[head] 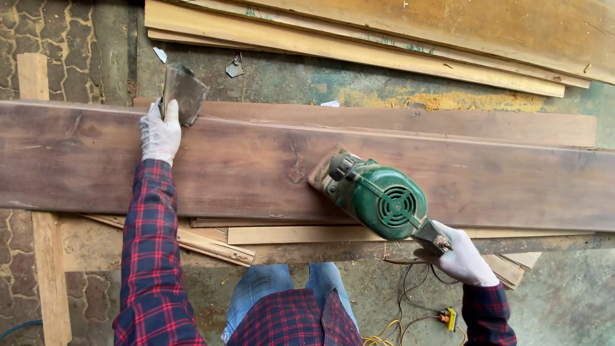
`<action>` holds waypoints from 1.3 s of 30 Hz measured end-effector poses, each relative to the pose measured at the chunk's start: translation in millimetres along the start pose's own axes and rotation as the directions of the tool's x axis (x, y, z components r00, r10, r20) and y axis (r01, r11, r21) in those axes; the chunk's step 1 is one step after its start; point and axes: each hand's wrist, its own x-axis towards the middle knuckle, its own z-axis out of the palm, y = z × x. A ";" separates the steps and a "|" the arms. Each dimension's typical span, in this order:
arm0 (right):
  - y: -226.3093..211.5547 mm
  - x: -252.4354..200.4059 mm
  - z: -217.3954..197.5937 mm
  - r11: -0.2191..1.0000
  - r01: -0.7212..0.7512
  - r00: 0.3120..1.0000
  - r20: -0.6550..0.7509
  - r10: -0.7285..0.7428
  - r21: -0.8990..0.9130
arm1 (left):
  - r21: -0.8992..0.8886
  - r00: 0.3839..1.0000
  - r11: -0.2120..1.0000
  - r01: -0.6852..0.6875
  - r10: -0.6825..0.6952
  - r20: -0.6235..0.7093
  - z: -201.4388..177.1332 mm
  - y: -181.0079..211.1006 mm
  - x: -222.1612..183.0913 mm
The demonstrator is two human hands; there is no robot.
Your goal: The person sands a long wooden plank with an electric orbital sander, holding the plank steady with one gloved hand while moving the sander along the wood surface, working along the plank's length.
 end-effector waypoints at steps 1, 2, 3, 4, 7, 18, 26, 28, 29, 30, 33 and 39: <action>6.3 -2.0 -1.4 1.000 0.002 1.000 0.001 -0.002 0.002 | 0.002 1.000 1.000 -0.001 0.001 -0.002 9.1 -26.3 -2.0; 12.9 -4.3 -1.5 0.999 0.042 0.999 0.016 -0.042 0.034 | 0.032 0.993 0.996 -0.084 0.087 -0.075 17.9 -53.5 -4.6; 19.2 -6.9 -1.6 0.995 0.081 0.996 0.029 -0.083 0.066 | 0.067 0.974 0.984 -0.166 0.175 -0.143 26.2 -80.7 -7.1; 20.9 -10.1 -4.2 0.994 0.082 0.996 0.030 -0.084 0.068 | 0.069 0.974 0.984 -0.167 0.175 -0.144 24.5 -77.2 -13.3; 25.0 -14.8 -11.6 0.997 0.075 0.995 0.068 -0.073 -0.018 | 0.059 0.987 0.997 -0.058 0.066 -0.149 13.7 -61.7 -38.4; 37.0 -26.3 -10.9 0.988 0.097 0.994 0.067 -0.089 -0.123 | 0.038 0.979 0.996 -0.074 0.080 -0.190 3.0 -77.7 -111.0; 24.8 -10.5 -11.5 0.973 0.154 0.983 0.129 -0.133 -0.172 | -0.025 0.864 0.970 -0.243 0.205 -0.459 131.9 42.2 -172.6; 13.2 -7.4 -8.8 0.958 0.134 0.983 0.156 -0.096 -0.255 | 0.556 0.781 0.771 -0.310 0.540 -0.314 148.7 86.5 -200.7; 11.7 -4.6 -6.6 0.951 0.189 0.975 0.161 -0.152 -0.243 | -0.162 0.969 0.969 -0.189 0.157 -0.193 131.8 130.2 -216.5; 10.9 -2.8 -4.6 0.943 0.239 0.965 0.166 -0.204 -0.231 | -0.746 0.982 0.644 0.172 -0.057 0.177 116.7 174.5 -232.4; -4.3 -2.4 6.1 0.939 -0.162 0.971 0.123 0.207 -0.302 | -0.806 0.951 0.504 0.310 -0.167 0.262 108.6 186.9 -253.9; -41.8 0.5 25.4 0.914 0.224 0.974 0.115 -0.196 -0.339 | -0.500 0.978 0.849 0.173 -0.207 -0.013 68.9 193.0 -255.6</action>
